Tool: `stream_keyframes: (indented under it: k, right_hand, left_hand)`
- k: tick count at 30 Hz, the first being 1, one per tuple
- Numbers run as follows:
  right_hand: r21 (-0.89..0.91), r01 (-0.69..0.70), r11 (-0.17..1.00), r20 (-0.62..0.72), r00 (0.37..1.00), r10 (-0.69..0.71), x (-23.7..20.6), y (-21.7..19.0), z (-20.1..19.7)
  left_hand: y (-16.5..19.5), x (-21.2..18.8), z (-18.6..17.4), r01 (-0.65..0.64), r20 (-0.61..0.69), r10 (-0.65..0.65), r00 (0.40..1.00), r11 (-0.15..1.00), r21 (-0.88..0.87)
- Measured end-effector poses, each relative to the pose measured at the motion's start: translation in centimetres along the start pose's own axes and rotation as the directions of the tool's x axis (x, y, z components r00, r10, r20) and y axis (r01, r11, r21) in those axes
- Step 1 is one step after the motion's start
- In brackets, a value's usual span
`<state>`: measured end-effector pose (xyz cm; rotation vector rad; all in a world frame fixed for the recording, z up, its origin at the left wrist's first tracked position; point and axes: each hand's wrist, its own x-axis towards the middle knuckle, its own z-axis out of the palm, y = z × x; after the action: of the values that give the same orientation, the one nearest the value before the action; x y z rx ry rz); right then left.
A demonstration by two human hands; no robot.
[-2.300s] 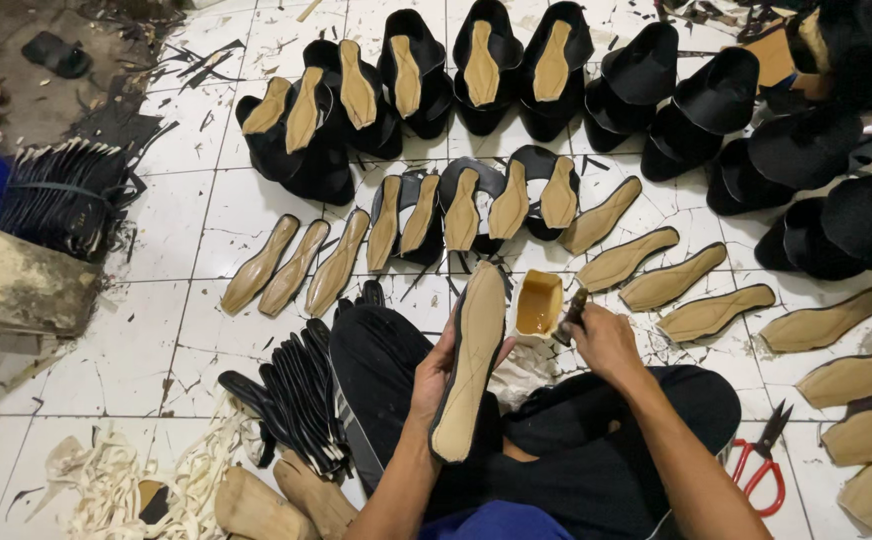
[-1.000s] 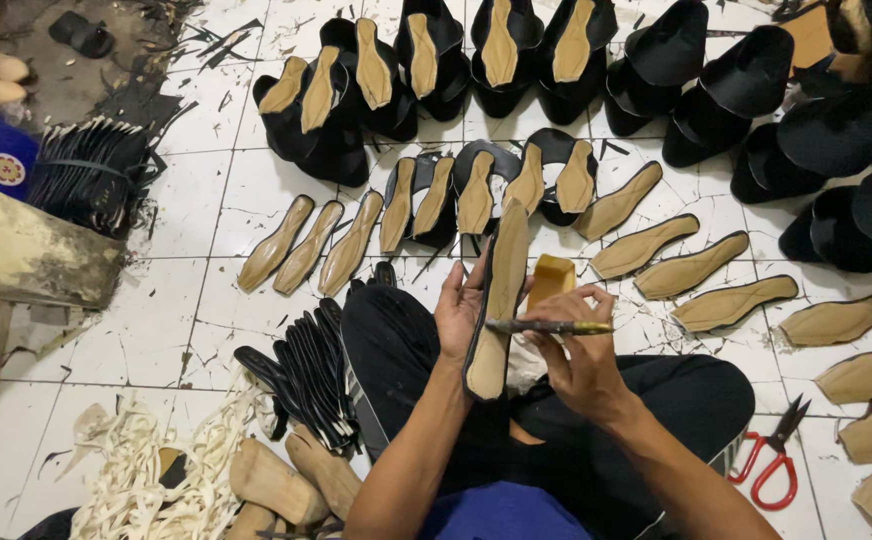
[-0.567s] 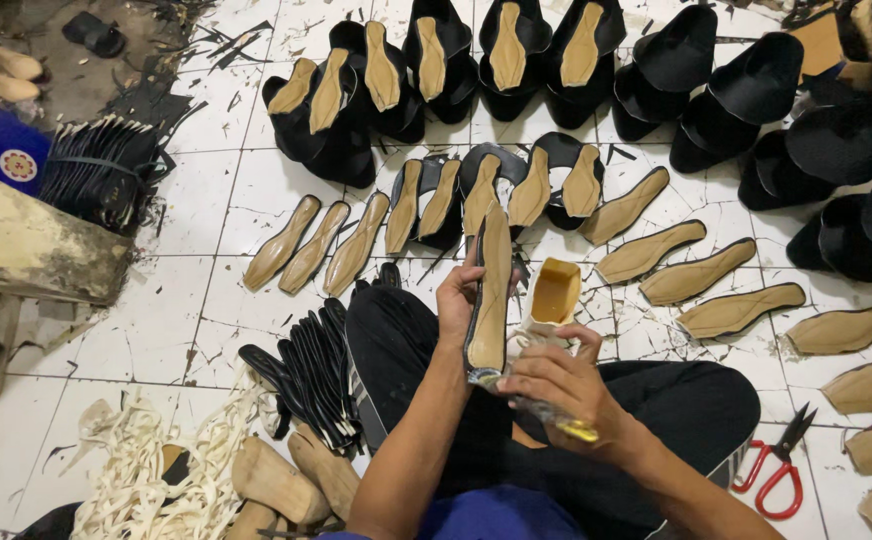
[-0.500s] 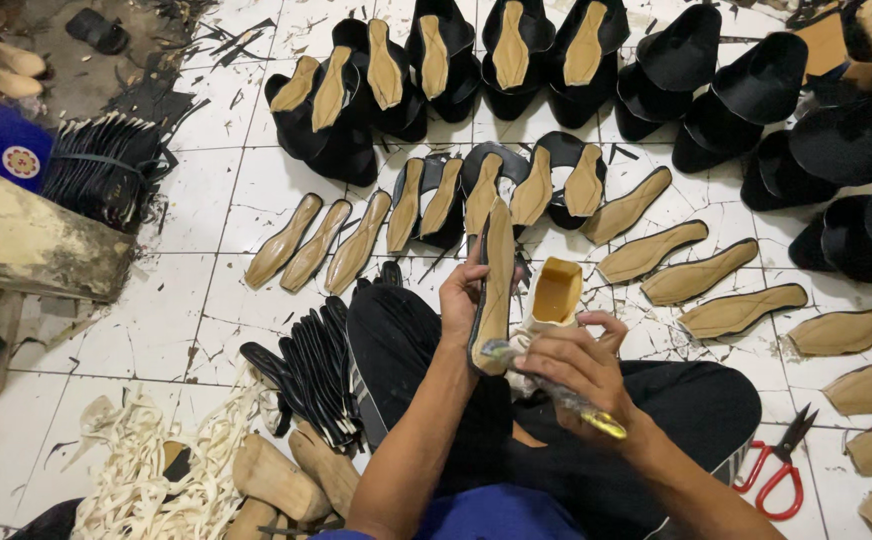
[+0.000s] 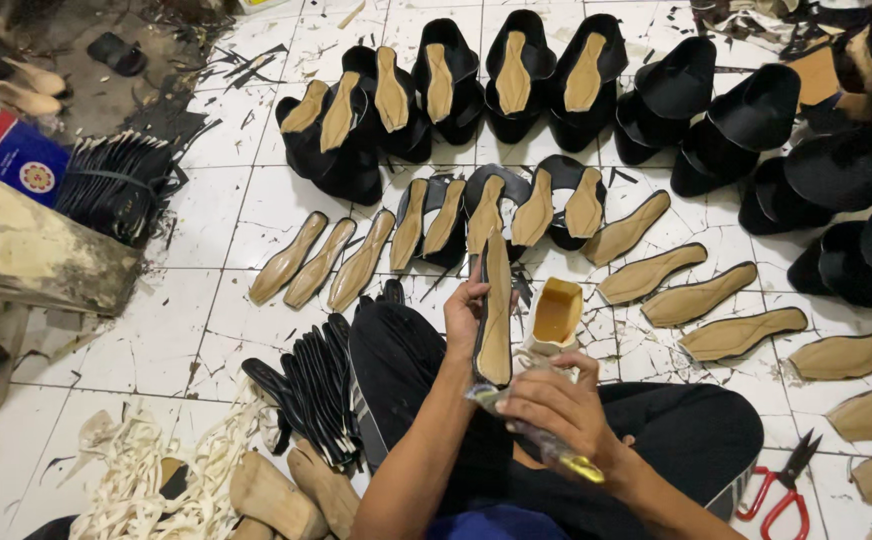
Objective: The person sits on the workshop floor and applies glue with a brush to the underside of shoe insoles one at a time, dipping the brush into a glue container, then places the coated insole onto the floor with rows of other finished insoles and shoe uppers.
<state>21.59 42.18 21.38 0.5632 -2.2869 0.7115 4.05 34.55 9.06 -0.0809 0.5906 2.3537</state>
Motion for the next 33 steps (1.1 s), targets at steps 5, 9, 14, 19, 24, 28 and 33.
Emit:
stream_keyframes:
  k: [5, 9, 14, 19, 24, 28, 33]
  right_hand:
    - [0.213, -0.222, 0.951, 0.179, 0.966, 0.186, 0.0, -0.3, -0.8]
    - [0.289, -0.386, 0.876, -0.133, 0.89, 0.436, -1.3, 1.7, -1.5]
    - [0.494, -0.668, 0.556, -0.254, 0.501, 0.828, -4.1, 8.1, -0.9]
    - [0.276, -0.827, 0.49, -0.231, 0.438, 0.869, -8.1, 15.5, 1.6]
    - [-0.035, -0.8, 0.599, 0.001, 0.599, 0.801, -11.3, 19.3, 5.1]
    - [-0.284, -0.733, 0.618, 0.054, 0.631, 0.774, -11.6, 19.5, 7.7]
    - [-0.498, -0.492, 0.715, 0.275, 0.692, 0.668, -9.5, 18.7, 7.6]
  left_hand:
    - [-0.5, 0.3, -0.7, 0.057, -0.201, -0.083, 0.976, 0.99, -0.131]
    - [0.2, -0.1, -1.3, 0.215, -0.065, -0.229, 0.971, 0.962, -0.168]
    - [1.3, -3.0, 0.0, -0.026, 0.241, -0.03, 0.97, 0.974, 0.226]
    - [4.0, -7.7, 3.7, -0.348, 0.187, 0.338, 0.923, 0.937, 0.026]
    - [7.6, -10.2, 4.5, 0.135, 0.585, 0.148, 0.797, 0.901, -0.412]
    - [6.9, -10.4, 2.1, 0.215, 0.259, -0.059, 0.964, 0.745, -0.632]
    - [5.3, -9.6, -0.8, 0.125, 0.166, -0.031, 0.986, 0.796, -0.593]
